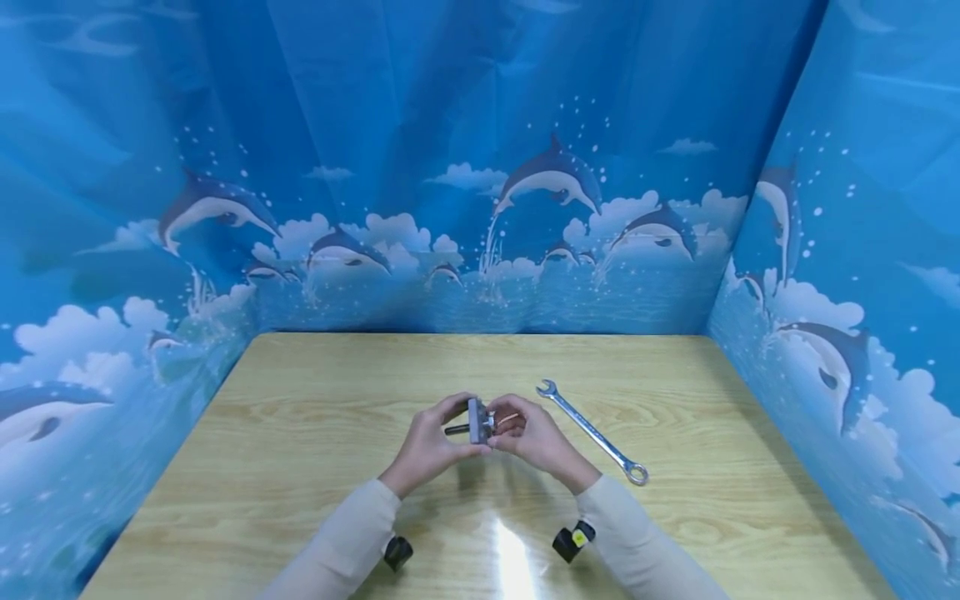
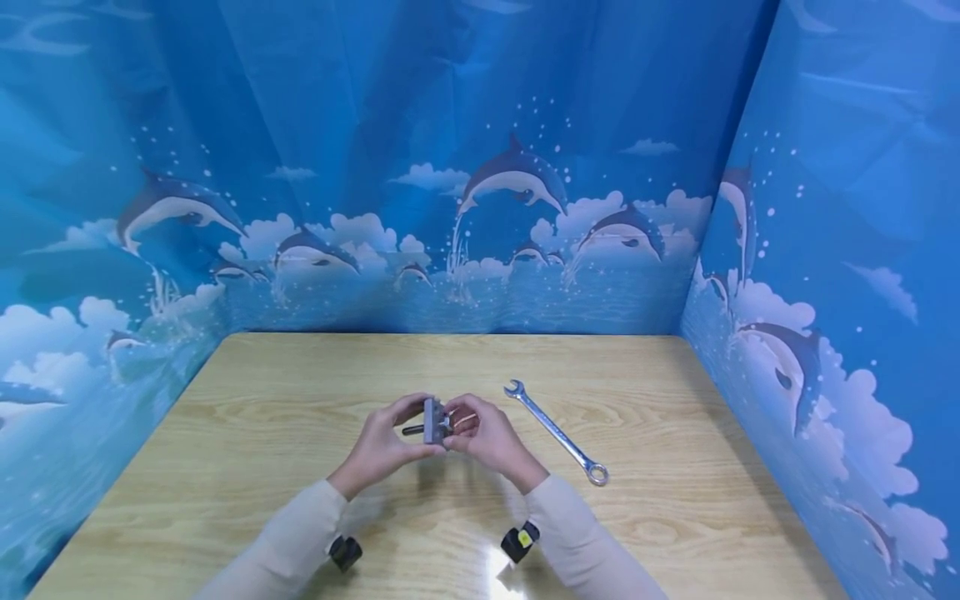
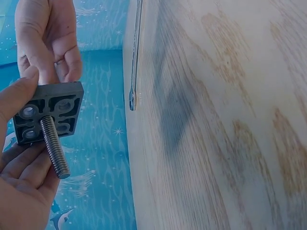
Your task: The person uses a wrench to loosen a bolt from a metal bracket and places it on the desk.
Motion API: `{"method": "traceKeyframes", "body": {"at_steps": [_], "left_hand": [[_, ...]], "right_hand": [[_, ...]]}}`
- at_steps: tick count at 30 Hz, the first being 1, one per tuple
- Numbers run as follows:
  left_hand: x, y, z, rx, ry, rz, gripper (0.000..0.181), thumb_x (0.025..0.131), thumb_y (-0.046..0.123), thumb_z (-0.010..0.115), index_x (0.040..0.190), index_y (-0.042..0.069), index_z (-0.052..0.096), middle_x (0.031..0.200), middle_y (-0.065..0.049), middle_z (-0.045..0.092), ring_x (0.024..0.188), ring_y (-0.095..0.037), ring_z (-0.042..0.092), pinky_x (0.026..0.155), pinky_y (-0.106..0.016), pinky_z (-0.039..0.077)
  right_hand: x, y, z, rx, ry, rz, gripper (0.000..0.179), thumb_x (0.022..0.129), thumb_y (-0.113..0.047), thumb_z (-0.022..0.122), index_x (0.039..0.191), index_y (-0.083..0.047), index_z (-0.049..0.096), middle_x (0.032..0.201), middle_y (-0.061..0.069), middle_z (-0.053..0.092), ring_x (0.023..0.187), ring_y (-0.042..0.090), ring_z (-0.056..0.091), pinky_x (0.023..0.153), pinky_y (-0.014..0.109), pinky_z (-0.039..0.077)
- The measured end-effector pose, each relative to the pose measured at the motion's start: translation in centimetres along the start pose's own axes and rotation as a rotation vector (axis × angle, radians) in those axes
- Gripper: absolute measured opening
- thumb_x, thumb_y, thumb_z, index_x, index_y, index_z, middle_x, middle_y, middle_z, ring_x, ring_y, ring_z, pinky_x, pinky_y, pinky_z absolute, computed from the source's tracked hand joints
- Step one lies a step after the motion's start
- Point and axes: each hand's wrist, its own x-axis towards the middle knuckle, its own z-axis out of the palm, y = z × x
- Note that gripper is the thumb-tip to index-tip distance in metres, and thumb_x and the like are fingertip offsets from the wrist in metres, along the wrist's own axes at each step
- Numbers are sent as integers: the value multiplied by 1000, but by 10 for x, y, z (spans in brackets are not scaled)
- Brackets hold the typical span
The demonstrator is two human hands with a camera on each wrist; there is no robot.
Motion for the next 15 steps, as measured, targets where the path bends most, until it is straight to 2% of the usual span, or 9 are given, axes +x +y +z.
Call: {"method": "traceKeyframes", "body": {"at_steps": [4, 8, 11, 15], "left_hand": [[0, 0, 0, 11, 8, 0, 75, 66, 22, 88, 132, 10, 54, 131, -13, 59, 121, -28, 57, 102, -48, 47], [0, 1, 1, 43, 3, 14, 75, 66, 19, 88, 132, 9, 54, 130, -13, 59, 120, -27, 57, 101, -46, 48], [0, 2, 2, 72, 4, 28, 75, 65, 19, 88, 131, 10, 54, 130, -12, 60, 120, -26, 57, 102, -42, 48], [-1, 3, 3, 80, 13, 36, 75, 65, 20, 88, 131, 12, 55, 130, -10, 61, 120, -24, 57, 103, -40, 47]], "right_hand": [[0, 0, 0, 10, 5, 61, 37, 89, -20, 69, 118, -1, 57, 102, 12, 64, 89, 22, 64, 82, 38, 58], [1, 0, 1, 19, 47, 143, 45, 96, -43, 55, 102, 1, 63, 89, 11, 66, 76, 19, 64, 77, 42, 59], [3, 0, 3, 12, 63, 174, 50, 95, -47, 54, 90, 2, 65, 79, 10, 65, 67, 16, 62, 70, 38, 61], [3, 0, 2, 21, 44, 165, 42, 94, -39, 60, 93, 2, 67, 78, 9, 67, 66, 15, 62, 70, 41, 61]]}}
